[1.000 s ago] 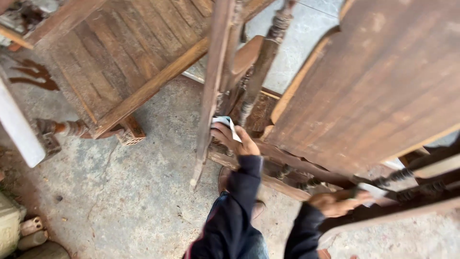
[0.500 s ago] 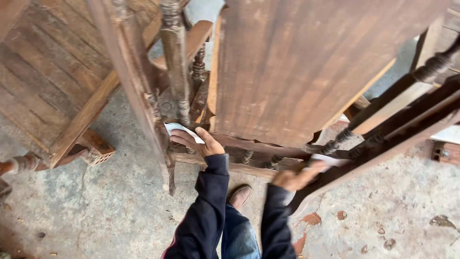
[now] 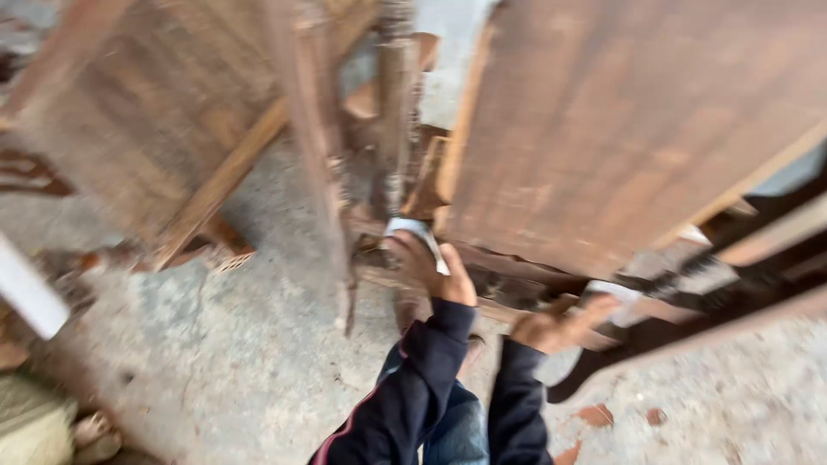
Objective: Sanding the surface of a wooden chair using sandpaper and a scraper tool.
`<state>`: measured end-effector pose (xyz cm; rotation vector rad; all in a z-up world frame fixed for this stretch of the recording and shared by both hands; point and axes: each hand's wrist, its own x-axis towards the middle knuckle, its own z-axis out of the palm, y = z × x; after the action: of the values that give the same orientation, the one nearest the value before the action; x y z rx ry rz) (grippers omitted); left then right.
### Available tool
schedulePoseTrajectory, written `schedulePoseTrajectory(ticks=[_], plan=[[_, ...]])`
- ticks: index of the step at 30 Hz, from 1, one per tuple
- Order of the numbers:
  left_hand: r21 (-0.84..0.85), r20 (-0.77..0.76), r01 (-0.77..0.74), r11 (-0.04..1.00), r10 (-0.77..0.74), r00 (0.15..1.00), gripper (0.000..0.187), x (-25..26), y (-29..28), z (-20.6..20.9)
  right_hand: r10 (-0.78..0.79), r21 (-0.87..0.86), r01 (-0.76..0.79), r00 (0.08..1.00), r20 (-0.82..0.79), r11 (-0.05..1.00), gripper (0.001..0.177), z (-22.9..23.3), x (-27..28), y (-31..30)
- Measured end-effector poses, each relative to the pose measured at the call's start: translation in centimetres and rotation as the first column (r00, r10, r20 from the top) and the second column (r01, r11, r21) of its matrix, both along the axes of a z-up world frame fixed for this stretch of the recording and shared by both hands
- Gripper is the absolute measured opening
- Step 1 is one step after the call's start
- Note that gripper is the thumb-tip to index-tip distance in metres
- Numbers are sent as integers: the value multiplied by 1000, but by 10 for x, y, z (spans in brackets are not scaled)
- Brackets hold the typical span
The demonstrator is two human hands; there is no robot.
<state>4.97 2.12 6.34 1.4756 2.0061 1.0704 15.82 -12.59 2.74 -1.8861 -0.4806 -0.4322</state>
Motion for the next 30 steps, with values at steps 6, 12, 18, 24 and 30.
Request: schedulePoseTrajectory(ticks=[6,12,18,24,30], plan=[[-63,276,-126,990,139,951,94,-18,38,28,72,89,-74,997,28,993,61,-42,39,-2],[-96,235,-108,989,128,963,95,-27,48,16,33,142,-45,996,85,989,63,-68,83,-15],[20,157,-36,999,33,987,89,-5,0,14,-115,-130,133,984,134,983,54,-23,19,26],[158,-607,678,718,-471,640,87,-93,-6,-105,575,-653,-258,747,334,713,72,-7,-1,17],[78,-763,940,332,-587,270,83,-148,78,-60,844,-916,-133,455,283,379,59,13,94,-32]])
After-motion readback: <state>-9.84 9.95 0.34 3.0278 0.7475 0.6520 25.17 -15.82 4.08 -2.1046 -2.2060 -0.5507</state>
